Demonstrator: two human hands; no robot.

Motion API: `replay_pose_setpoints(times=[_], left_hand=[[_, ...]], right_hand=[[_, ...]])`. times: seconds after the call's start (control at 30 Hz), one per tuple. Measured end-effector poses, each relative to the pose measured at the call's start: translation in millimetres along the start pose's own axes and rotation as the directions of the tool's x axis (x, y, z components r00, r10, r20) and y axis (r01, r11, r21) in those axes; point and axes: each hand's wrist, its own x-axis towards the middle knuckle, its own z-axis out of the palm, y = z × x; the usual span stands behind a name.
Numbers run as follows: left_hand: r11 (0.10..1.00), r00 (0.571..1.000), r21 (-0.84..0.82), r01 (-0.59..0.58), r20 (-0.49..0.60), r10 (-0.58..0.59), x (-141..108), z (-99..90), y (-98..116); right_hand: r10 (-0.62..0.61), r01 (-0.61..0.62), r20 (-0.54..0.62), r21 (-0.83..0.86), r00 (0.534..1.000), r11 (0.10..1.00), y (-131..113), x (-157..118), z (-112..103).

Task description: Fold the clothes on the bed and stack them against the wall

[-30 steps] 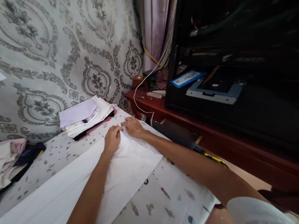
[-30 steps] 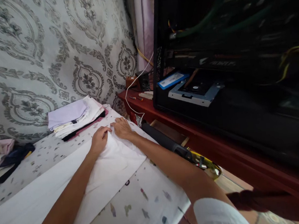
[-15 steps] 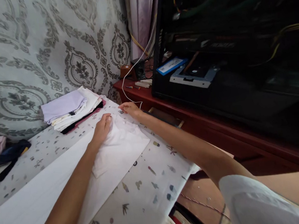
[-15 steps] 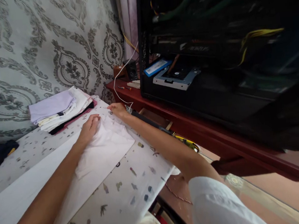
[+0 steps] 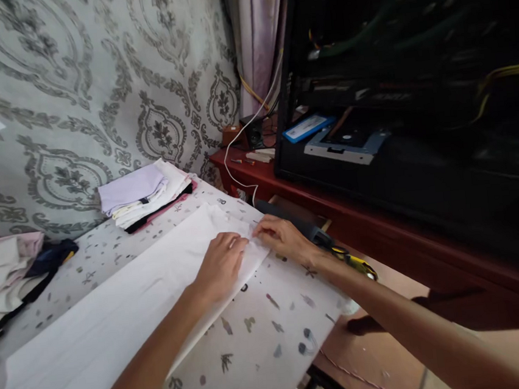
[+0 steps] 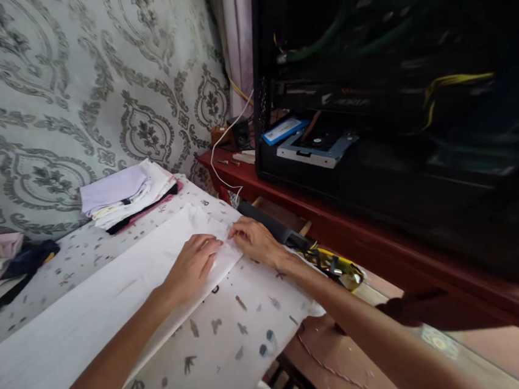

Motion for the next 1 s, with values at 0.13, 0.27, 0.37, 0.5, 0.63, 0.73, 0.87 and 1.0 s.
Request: replay_pose_setpoints(times=[0.13, 0.27, 0.37, 0.5, 0.63, 0.73, 0.87, 1.0], left_hand=[[0.993, 0.997, 0.113, 0.023, 0.075, -0.032, 23.7, 12.9, -2.0], [0.994, 0.997, 0.103, 0.043, 0.063, -0.050, 29.2, 15.1, -7.1], [0.992, 0.997, 0.092, 0.081, -0.008, -0.081, 29.9, 13.3, -9.7], [0.987, 0.992, 0.114, 0.114, -0.067, -0.107, 32.6, 17.5, -12.5], [0.990, 0.989, 0.054, 0.130, -0.072, -0.126, 33.6, 22.9, -17.7], [0.987, 0.981, -0.074, 0.144, -0.120, -0.152, 27.4, 12.8, -23.7], [0.949, 0.964, -0.238, 0.208, -0.114, -0.240, 3.3, -16.3, -29.8], [0.927, 0.966, -0.274, 0.255, 0.044, -0.253, -29.8, -29.9, -26.9]], right_hand=[[-0.023, 0.023, 0.038, -0.010, 0.999, 1.000, 0.4, -17.1, -0.7], [-0.005, 0.005, 0.086, -0.007, 0.996, 1.000, -0.8, -21.3, -2.9], [0.015, -0.014, 0.098, -0.013, 0.995, 1.000, -0.7, -20.7, -2.8], [0.059, -0.055, 0.061, -0.068, 0.996, 0.996, -0.2, -20.2, 1.6], [0.061, -0.059, 0.013, -0.122, 0.998, 0.991, -0.6, -20.4, 6.8], [0.046, -0.046, -0.003, -0.139, 0.999, 0.989, -0.1, -21.1, 7.7], [0.036, -0.035, 0.002, -0.152, 0.999, 0.988, 0.2, -21.6, 6.7], [0.006, -0.004, 0.011, -0.165, 1.000, 0.986, -6.4, -17.2, 8.8]])
